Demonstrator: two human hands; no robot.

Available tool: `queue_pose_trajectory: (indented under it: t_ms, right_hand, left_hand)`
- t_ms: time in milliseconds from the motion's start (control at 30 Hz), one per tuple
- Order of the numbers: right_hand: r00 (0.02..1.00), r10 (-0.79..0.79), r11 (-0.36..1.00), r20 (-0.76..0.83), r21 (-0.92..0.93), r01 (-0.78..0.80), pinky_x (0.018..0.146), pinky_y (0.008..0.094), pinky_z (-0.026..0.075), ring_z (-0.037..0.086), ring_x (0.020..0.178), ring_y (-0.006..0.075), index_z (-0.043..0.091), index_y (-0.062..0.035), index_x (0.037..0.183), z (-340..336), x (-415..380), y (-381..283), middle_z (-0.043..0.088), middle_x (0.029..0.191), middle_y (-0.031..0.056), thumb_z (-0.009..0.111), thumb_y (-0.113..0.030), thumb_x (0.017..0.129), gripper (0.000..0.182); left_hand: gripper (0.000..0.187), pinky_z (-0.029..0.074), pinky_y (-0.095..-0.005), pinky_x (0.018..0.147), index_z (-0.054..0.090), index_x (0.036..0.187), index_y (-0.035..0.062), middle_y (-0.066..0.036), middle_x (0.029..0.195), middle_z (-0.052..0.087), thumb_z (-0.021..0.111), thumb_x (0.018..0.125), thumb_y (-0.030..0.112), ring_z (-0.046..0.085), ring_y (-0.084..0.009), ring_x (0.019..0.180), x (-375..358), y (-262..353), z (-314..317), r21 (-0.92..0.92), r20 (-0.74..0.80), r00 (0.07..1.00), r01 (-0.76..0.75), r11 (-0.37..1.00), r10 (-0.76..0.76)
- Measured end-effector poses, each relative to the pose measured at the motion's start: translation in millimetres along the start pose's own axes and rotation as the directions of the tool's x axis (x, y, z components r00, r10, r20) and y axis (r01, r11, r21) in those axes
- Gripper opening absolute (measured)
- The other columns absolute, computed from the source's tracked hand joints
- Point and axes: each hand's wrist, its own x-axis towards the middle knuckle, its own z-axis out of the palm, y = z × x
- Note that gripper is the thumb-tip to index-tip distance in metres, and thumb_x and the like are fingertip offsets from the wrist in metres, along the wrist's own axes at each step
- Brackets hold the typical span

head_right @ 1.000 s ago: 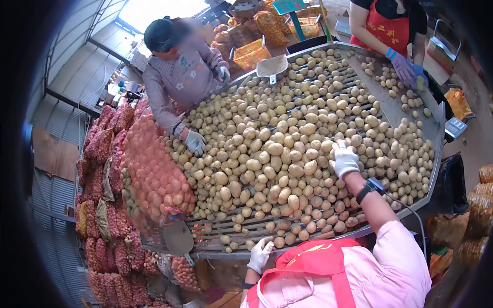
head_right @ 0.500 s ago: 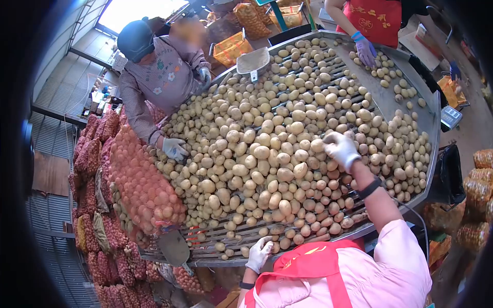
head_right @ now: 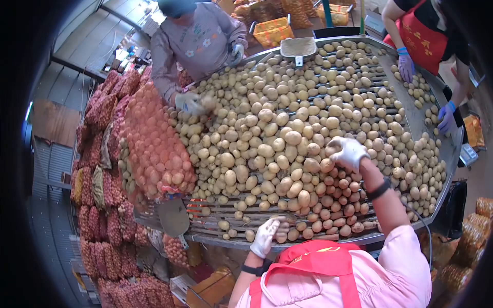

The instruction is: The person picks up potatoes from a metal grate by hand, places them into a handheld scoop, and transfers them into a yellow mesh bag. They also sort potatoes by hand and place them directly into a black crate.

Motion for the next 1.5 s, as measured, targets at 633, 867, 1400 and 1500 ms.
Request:
queue_pose_trajectory:
  t_ms: [633, 867, 1400, 1500]
  right_hand:
    - [0.915, -0.384, 0.917, -0.122, -0.163, 0.363, 0.088, 0.0447, 0.049, 0.060, 0.096, 0.0366, 0.067, -0.0167, 0.112, 103, 59, -117, 0.062, 0.100, 0.0148, 0.073, -0.022, 0.073, 0.040]
    - [0.784, -0.571, 0.816, 0.241, 0.061, 0.575, 0.093, 0.0434, 0.050, 0.060, 0.111, 0.0354, 0.062, -0.0129, 0.123, 175, 52, -166, 0.059, 0.122, 0.0156, 0.074, -0.027, 0.078, 0.049]
    - [0.854, -0.490, 0.871, 0.177, 0.141, 0.471, 0.092, 0.0405, 0.050, 0.059, 0.107, 0.0344, 0.059, -0.0088, 0.111, 215, 44, -195, 0.057, 0.110, 0.0144, 0.081, -0.018, 0.060, 0.057]
    - [0.731, -0.631, 0.776, 0.260, 0.216, 0.593, 0.093, 0.0396, 0.050, 0.060, 0.107, 0.0331, 0.060, -0.0084, 0.110, 215, 37, -184, 0.059, 0.111, 0.0128, 0.081, -0.015, 0.060, 0.055]
  left_hand:
    - [0.068, 0.036, -0.0647, 0.107, 0.042, 0.146, 0.0090, -0.019, 0.145, 0.046, 0.056, 0.093, 0.048, 0.042, -0.0398, 0.136, 23, -8, -9, -0.924, 0.139, 0.949, 0.021, 0.382, 0.283]
    - [0.058, 0.042, -0.0478, 0.109, 0.048, 0.140, 0.0147, -0.014, 0.136, 0.056, 0.064, 0.090, 0.038, 0.053, -0.0306, 0.127, 43, -43, -45, -0.955, 0.093, 0.980, 0.037, 0.293, 0.179]
    - [0.058, 0.048, -0.0493, 0.099, 0.052, 0.137, 0.0135, -0.007, 0.131, 0.058, 0.060, 0.094, 0.052, 0.058, -0.0277, 0.118, 5, -13, -94, -0.941, -0.098, 0.961, -0.173, 0.289, 0.257]
    - [0.059, 0.046, -0.0500, 0.103, 0.047, 0.141, 0.0124, -0.009, 0.135, 0.056, 0.060, 0.095, 0.046, 0.057, -0.0291, 0.121, 8, -5, -98, -0.914, -0.134, 0.954, -0.223, 0.339, 0.267]
